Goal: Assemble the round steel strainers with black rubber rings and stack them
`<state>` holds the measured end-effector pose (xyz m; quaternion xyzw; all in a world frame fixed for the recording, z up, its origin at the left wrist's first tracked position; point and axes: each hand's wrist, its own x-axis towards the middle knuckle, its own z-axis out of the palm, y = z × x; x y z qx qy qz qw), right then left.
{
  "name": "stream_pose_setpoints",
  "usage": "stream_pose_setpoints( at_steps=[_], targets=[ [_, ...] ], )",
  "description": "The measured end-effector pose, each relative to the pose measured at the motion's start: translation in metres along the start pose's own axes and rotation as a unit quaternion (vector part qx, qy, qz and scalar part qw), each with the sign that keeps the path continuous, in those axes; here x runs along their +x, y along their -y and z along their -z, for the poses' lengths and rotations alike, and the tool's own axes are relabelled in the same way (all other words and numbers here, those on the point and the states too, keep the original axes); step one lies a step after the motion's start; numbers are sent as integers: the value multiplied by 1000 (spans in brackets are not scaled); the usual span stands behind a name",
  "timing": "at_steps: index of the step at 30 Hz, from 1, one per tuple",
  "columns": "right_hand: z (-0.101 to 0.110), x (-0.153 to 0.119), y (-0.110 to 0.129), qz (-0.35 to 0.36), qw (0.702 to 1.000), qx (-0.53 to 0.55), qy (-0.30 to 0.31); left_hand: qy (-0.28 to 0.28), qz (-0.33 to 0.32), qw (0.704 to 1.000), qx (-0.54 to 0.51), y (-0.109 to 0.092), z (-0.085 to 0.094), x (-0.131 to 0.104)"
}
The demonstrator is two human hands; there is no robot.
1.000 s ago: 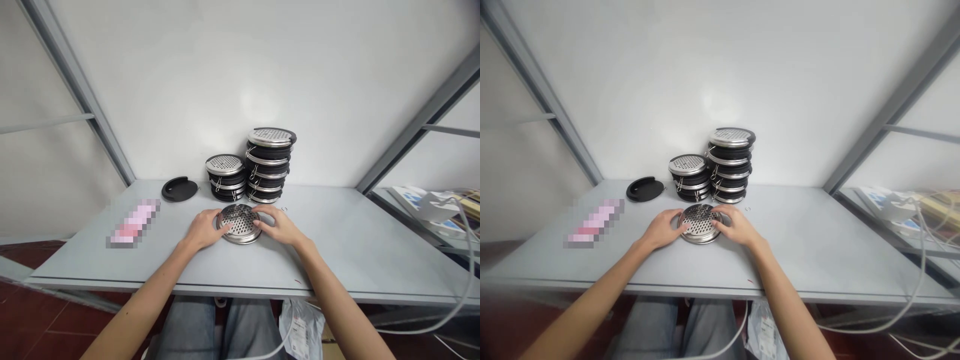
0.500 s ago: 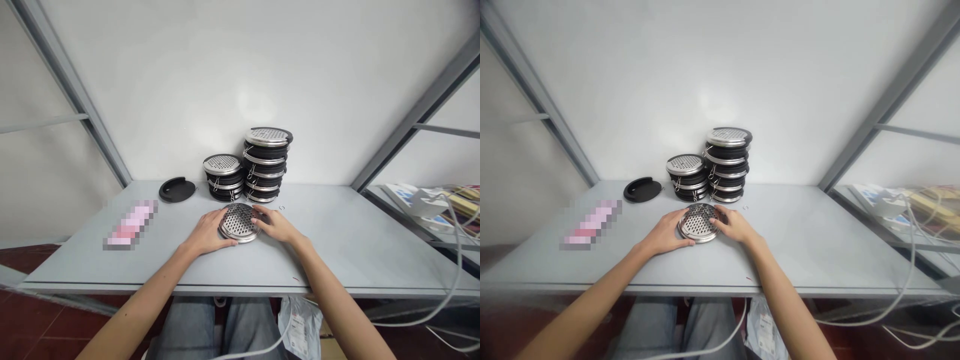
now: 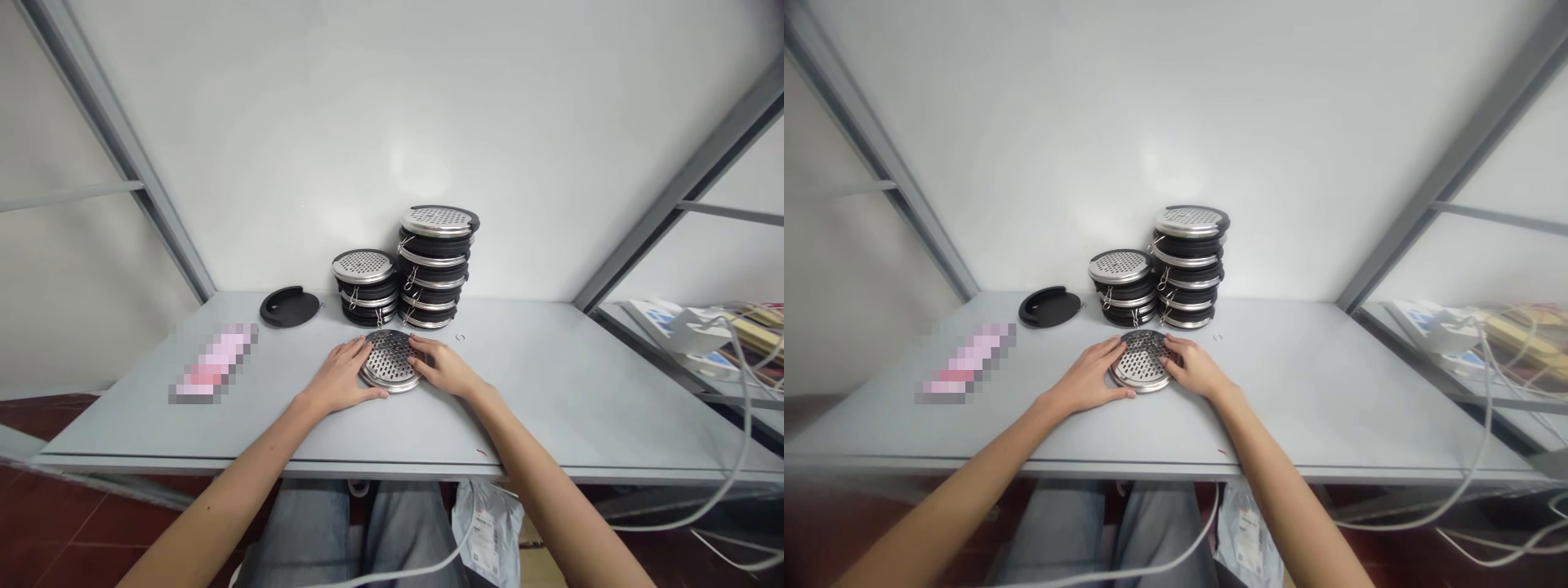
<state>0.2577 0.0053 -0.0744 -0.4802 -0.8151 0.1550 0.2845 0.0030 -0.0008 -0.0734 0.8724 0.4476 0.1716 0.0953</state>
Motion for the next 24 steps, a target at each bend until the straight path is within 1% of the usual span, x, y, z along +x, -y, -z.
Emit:
stream_pose_setpoints(
  at_steps=[4, 6, 8, 11, 13, 15, 17, 21, 22, 24],
  targets=[
    [0, 1, -3, -4, 998, 60, -11, -44, -26, 999, 13, 0, -1, 0],
    [2, 1, -3, -7, 996, 89, -31, -73, -19, 997, -3, 0, 1, 1],
    [4, 0, -2, 4, 992, 108, -58, -100, 8, 994, -43, -1, 5, 2],
    [7, -1, 0, 53, 989, 106, -94, -112, 51, 984, -127, 0, 10, 2],
    [6, -1, 1, 69, 987, 93, -113, -108, 63, 976, -176, 2, 12, 2],
    [4, 0, 0, 64, 985, 84, -135, -114, 60, 970, -207, 4, 12, 2],
    [2, 0, -3, 69, 981, 84, -159, -142, 38, 965, -216, 5, 11, 2],
    [1, 0, -8, 103, 973, 69, -194, -213, -57, 956, -193, 5, 9, 2],
    [1, -1, -8, 109, 972, 64, -197, -220, -76, 954, -189, 5, 9, 2],
    [2, -1, -6, 118, 971, 59, -200, -220, -91, 951, -198, 4, 8, 2]
  ],
)
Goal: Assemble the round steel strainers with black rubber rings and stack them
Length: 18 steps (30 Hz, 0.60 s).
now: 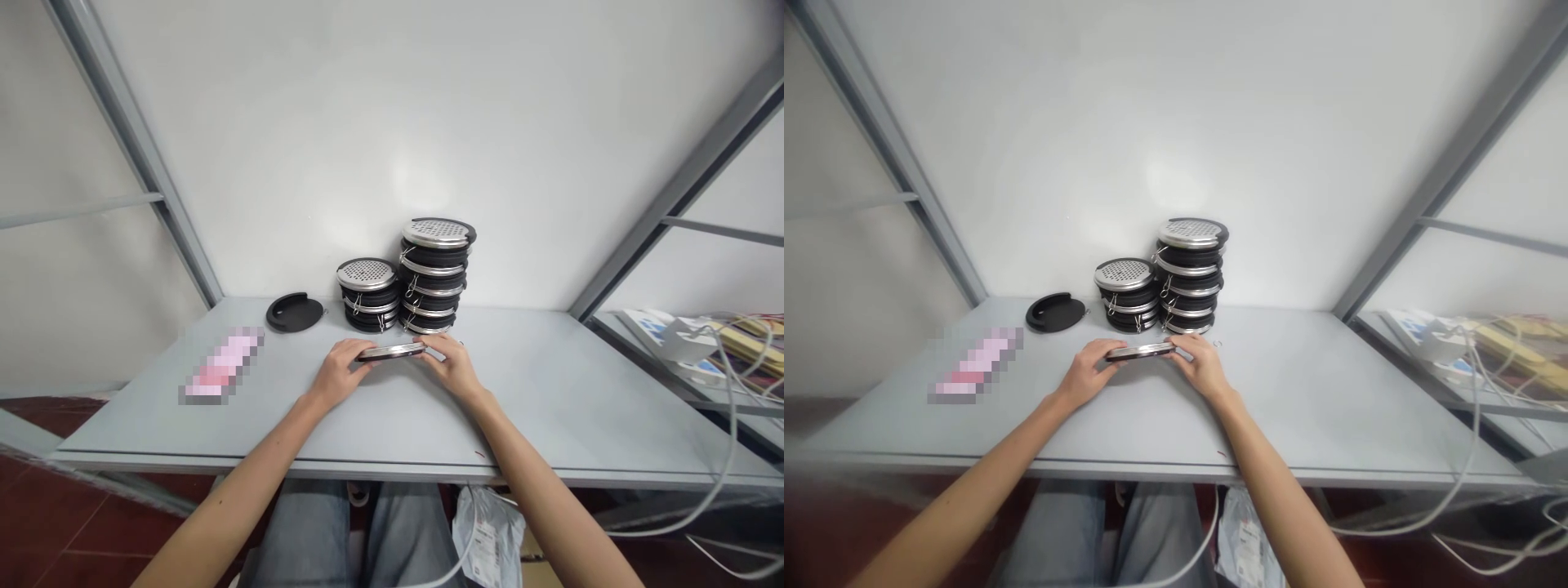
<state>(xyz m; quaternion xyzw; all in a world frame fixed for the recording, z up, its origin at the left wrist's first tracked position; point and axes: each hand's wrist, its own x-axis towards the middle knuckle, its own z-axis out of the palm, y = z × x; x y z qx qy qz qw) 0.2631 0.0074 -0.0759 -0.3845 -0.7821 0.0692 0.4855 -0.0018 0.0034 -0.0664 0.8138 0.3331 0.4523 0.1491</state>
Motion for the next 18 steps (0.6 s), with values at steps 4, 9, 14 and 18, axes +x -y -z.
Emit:
stream_pose_setpoints(
  at_steps=[4, 9, 14, 18],
  targets=[
    [-2, 3, 8, -33, 999, 14, -23, -5, 44, 996, -73, -1, -1, 0],
    [-8, 5, 11, -116, 988, 101, 24, -28, 98, 978, -180, 1, -6, 4],
    [-13, 6, 11, -153, 953, 248, 82, -47, 128, 967, -213, 7, -10, 8],
    [-6, 6, 10, -114, 977, 177, 36, -60, 88, 988, -114, 5, -4, 5]
  ],
)
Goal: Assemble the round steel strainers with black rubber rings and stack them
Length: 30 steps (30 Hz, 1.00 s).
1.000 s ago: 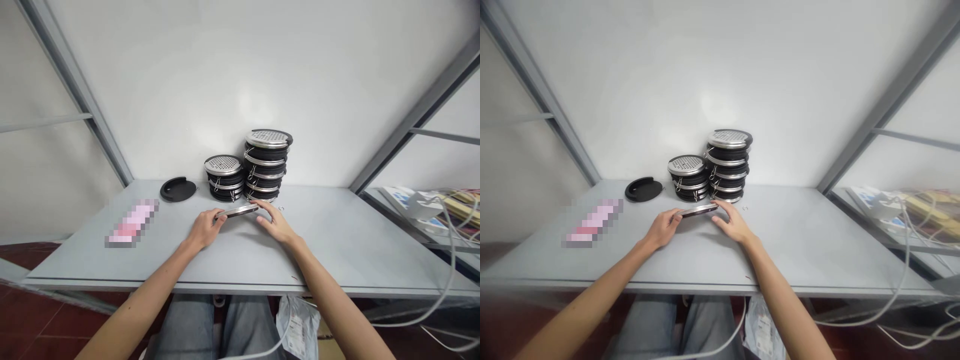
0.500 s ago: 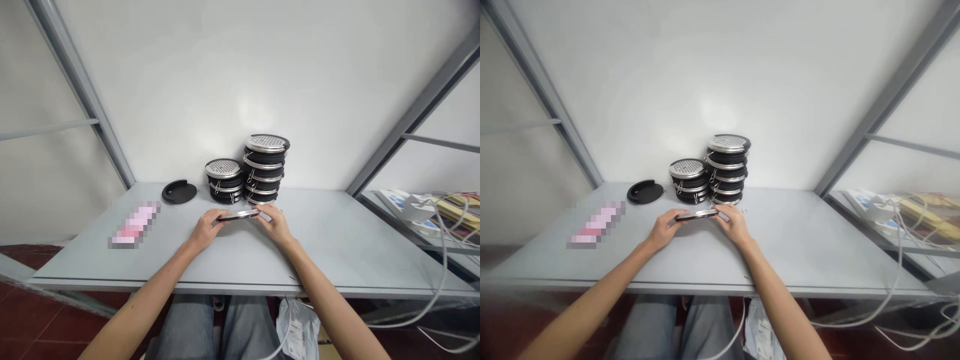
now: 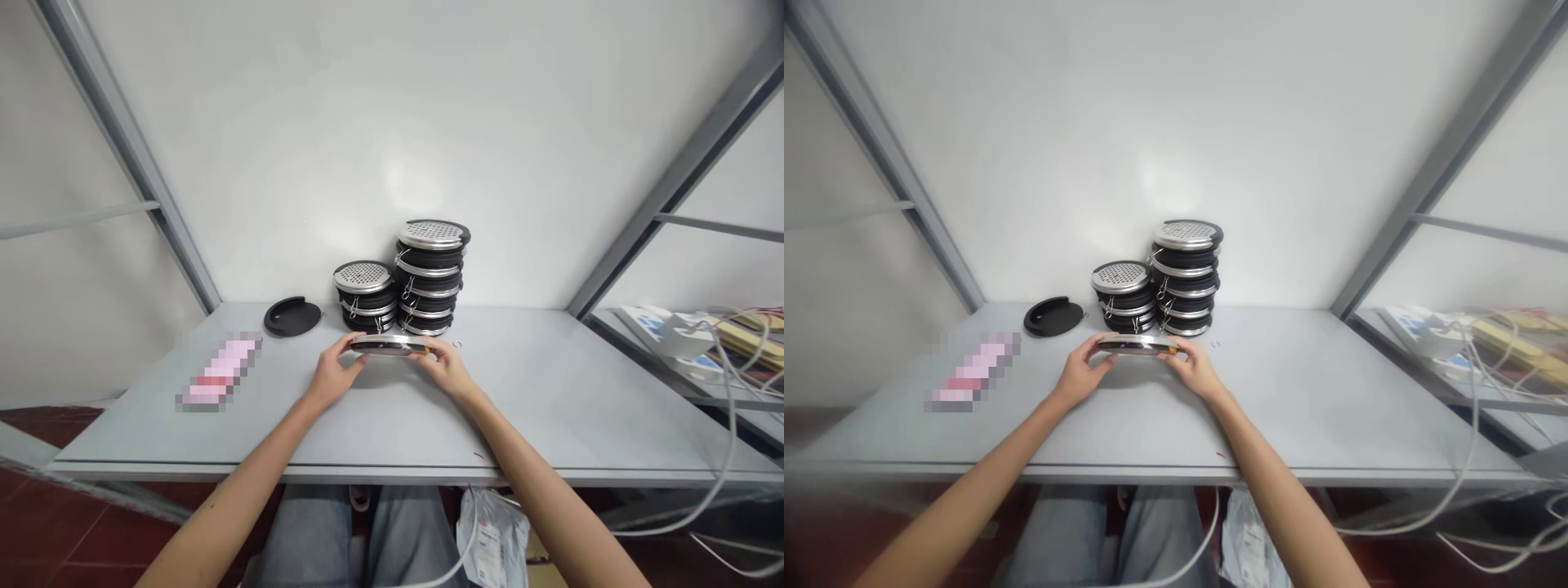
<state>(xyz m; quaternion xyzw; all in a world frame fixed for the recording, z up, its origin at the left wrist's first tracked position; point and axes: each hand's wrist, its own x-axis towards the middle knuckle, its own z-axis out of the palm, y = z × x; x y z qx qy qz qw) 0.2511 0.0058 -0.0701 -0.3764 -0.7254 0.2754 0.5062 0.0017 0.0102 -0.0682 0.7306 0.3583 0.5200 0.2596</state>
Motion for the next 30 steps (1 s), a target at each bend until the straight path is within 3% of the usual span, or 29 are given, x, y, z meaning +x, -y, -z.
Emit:
stream_pose_setpoints(
  at_steps=[4, 7, 12, 15, 17, 21, 30],
  targets=[
    [8, -2, -3, 106, 988, -110, -1, 15, -116, 987, 112, -2, 4, -4],
    [11, -2, -5, 128, 979, -160, 19, 52, -153, 978, 135, 2, 4, -5],
    [19, -4, 2, 72, 978, -194, 35, 73, -128, 982, 121, 6, 4, -6],
    [25, -4, 4, 30, 992, -105, 60, 90, -99, 985, 112, 5, 9, -4],
    [25, -2, 2, -8, 998, -55, 18, 102, -82, 985, 114, 6, 13, -3],
    [21, 1, -5, -57, 991, -71, -101, 130, -76, 982, 117, 9, 20, -2],
    [18, 0, -4, -45, 992, -77, -87, 172, -82, 973, 130, 7, 10, -5]
  ],
)
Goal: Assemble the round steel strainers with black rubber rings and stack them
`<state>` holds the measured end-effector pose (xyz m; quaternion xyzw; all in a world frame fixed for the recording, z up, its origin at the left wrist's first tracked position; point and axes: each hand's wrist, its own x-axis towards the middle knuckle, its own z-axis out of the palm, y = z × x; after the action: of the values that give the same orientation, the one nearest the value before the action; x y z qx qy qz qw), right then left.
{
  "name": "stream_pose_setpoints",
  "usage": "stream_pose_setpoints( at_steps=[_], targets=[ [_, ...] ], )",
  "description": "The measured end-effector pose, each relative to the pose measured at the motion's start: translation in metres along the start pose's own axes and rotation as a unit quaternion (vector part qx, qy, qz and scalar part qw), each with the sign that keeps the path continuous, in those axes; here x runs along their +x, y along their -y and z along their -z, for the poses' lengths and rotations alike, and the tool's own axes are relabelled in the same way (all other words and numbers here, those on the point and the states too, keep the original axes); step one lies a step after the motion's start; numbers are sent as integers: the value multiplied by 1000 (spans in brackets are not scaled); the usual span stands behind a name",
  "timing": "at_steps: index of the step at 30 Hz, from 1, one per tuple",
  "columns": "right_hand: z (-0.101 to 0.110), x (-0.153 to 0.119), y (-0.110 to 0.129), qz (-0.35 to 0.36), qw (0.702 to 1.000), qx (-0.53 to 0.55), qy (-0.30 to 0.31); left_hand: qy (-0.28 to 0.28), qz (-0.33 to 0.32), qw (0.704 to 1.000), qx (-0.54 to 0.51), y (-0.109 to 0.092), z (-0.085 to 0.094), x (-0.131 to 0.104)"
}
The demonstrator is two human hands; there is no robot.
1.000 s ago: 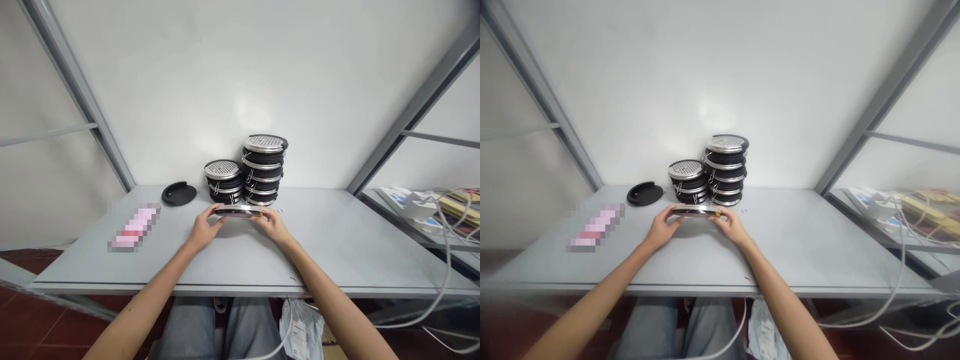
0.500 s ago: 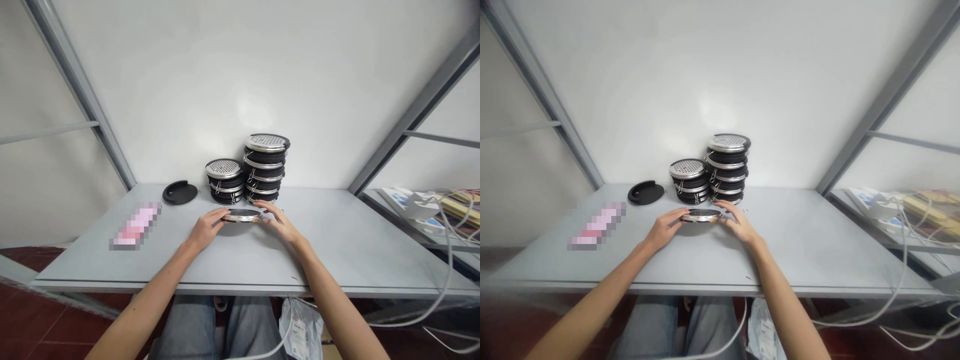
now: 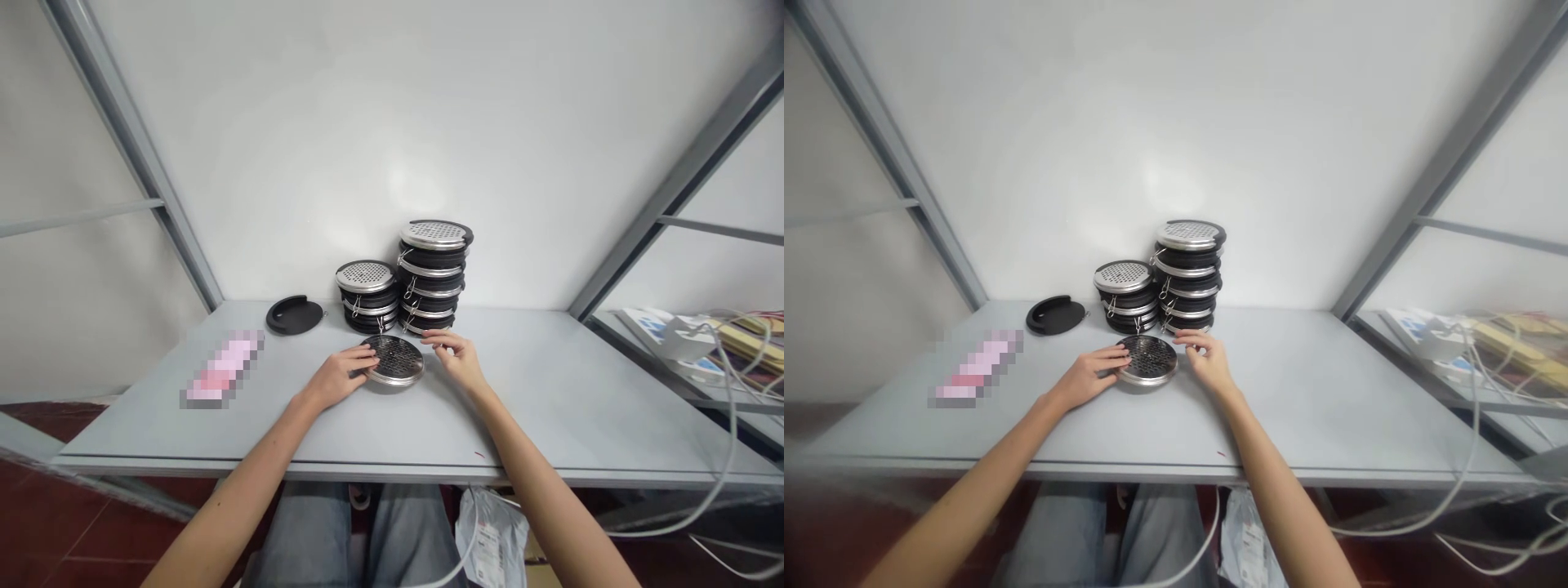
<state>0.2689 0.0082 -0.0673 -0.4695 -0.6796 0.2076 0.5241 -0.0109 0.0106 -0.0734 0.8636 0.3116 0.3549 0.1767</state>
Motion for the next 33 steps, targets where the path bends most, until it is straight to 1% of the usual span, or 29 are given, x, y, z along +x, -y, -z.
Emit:
stream_pose_setpoints(
  at_steps=[1, 3, 5, 7, 9, 10, 12, 13, 15, 17, 18, 19, 20, 21, 22, 24, 26, 28, 30, 33],
  targets=[
    [-1, -1, 1, 0, 1000, -14, 7, 1, -1, 1000, 4, 0, -1, 0],
    [-3, -2, 2, 16, 998, -49, 45, 3, -3, 1000, 12, 0, -2, 0],
    [-5, -5, 3, 48, 989, -82, 115, 2, -5, 1000, 17, 1, -3, 0],
    [-6, -8, 3, 81, 973, -108, 185, 2, -6, 1000, 18, 2, -2, 0],
    [-7, -11, 4, 105, 958, -130, 232, 12, -3, 1000, 21, 1, -2, -2],
    [-8, -13, 4, 113, 953, -140, 242, 24, -1, 999, 24, 0, -2, -3],
    [-8, -15, 4, 120, 949, -160, 243, 42, 6, 998, 37, -1, 0, -5],
    [-7, -15, 4, 119, 949, -169, 239, 42, 11, 998, 50, 0, 3, -5],
    [-7, -16, 6, 108, 950, -186, 225, 15, 27, 995, 99, 6, 14, -5],
    [-6, -17, 10, 95, 950, -205, 213, -28, 59, 981, 180, 20, 33, 0],
    [-5, -18, 12, 90, 949, -216, 209, -42, 87, 968, 230, 30, 45, 3],
    [-4, -20, 15, 87, 947, -229, 208, -45, 127, 949, 284, 40, 59, 6],
    [-2, -21, 18, 85, 944, -243, 209, -35, 182, 922, 341, 50, 72, 9],
    [0, -24, 22, 82, 939, -258, 211, -10, 246, 887, 390, 60, 84, 12],
    [2, -26, 25, 78, 935, -275, 212, 6, 270, 876, 399, 69, 95, 13],
    [6, -31, 30, 76, 926, -308, 206, 45, 288, 869, 399, 79, 108, 12],
    [8, -36, 34, 85, 919, -333, 193, 78, 274, 876, 390, 80, 110, 6],
    [8, -40, 36, 97, 915, -344, 188, 102, 249, 884, 384, 72, 105, -2],
    [6, -44, 37, 99, 912, -346, 200, 117, 223, 892, 376, 59, 97, -9],
    [3, -46, 36, 96, 903, -352, 227, 128, 181, 909, 353, 33, 84, -19]
  ],
)
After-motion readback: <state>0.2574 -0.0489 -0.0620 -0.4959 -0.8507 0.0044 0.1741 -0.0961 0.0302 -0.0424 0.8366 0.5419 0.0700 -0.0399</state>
